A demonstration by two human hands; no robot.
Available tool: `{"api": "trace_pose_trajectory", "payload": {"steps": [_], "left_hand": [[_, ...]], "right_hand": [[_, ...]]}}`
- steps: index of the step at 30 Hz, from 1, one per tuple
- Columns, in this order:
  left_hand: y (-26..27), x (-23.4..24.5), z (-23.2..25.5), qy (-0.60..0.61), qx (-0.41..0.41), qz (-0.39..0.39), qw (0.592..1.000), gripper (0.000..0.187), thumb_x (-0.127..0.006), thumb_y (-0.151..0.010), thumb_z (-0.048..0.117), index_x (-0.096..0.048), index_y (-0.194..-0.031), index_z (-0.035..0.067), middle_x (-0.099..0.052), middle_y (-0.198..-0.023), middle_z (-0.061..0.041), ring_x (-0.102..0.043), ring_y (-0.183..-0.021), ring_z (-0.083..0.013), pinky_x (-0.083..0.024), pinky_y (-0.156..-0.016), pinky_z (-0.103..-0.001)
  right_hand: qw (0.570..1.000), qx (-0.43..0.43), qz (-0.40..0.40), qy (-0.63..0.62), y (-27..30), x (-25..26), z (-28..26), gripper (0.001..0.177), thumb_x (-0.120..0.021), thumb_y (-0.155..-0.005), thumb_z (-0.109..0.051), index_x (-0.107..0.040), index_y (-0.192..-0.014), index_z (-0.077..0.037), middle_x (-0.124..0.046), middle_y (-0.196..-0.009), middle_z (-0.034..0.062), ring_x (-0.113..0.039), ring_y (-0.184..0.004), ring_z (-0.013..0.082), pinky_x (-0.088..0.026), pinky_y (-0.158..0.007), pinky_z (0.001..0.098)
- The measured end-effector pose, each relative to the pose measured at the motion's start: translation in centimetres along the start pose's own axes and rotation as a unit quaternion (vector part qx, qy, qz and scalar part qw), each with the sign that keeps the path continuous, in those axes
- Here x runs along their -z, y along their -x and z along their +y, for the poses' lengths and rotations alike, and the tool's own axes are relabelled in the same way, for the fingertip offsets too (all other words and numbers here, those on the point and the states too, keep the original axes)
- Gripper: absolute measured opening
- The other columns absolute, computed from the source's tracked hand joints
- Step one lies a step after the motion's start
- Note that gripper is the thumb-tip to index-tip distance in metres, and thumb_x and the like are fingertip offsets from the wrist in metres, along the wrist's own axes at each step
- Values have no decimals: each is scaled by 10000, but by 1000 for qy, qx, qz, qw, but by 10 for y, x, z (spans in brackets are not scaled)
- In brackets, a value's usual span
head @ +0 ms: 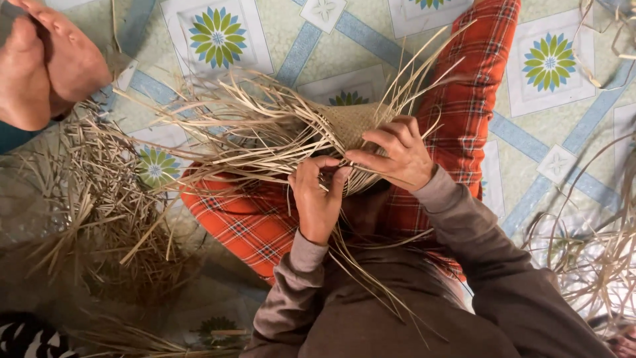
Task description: A person is sitting on the floor weaving a hat from dried plant fibers.
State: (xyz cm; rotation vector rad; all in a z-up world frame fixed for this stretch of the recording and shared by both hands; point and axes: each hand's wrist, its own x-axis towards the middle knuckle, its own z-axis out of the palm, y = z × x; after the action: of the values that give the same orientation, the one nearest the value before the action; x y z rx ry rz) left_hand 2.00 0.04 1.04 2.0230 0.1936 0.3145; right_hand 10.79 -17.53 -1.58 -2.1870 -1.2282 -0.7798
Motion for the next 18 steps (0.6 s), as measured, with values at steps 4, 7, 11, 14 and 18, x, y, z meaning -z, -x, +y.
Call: {"api": "trace_pose_trajectory", "payload": {"steps": [4,7,11,14,18], "left_hand": [[1,-1,-2,4,-16,-9,1000,157,-794,-905,132,-642,-935,158,-631,-881,27,-647,-865,-230,-372,-860,-359],[1,-2,-2,-13,-27,-1,1000,131,-783,-911,174,-655,-936,174,-652,-894,37,-650,-870,-216,-373,-871,-357],[0,0,5,-103,-59,15,993,248,-842,-803,220,-653,-960,192,-648,-892,27,-646,-853,-228,-387,-831,-391],[-1,-5,4,-133,-54,25,989,213,-812,-808,224,-644,-938,208,-643,-864,44,-648,-838,-219,-388,-798,-375],[-5,-4,12,-137,-32,25,990,185,-807,-828,268,-640,-895,225,-646,-822,49,-642,-806,-215,-370,-808,-369]], "right_hand": [[998,-20,-47,-46,-16,12,0,136,-655,-1025,-167,-757,-1077,-240,-604,-1053,16,-514,-978,231,-367,-926,442],[989,-61,-72,-115,-21,12,1,102,-675,-1007,-220,-741,-928,-223,-610,-898,-32,-498,-925,207,-335,-948,424],[976,-81,-131,-152,-20,7,5,100,-729,-916,-201,-659,-845,-202,-619,-916,-33,-505,-891,218,-391,-909,408],[969,-87,-197,-120,-27,17,4,105,-771,-874,-164,-690,-811,-141,-602,-866,-5,-558,-857,210,-476,-862,419],[950,-139,-254,-117,-35,19,3,80,-764,-834,-141,-691,-801,-141,-587,-829,14,-576,-831,229,-498,-787,425]]}}
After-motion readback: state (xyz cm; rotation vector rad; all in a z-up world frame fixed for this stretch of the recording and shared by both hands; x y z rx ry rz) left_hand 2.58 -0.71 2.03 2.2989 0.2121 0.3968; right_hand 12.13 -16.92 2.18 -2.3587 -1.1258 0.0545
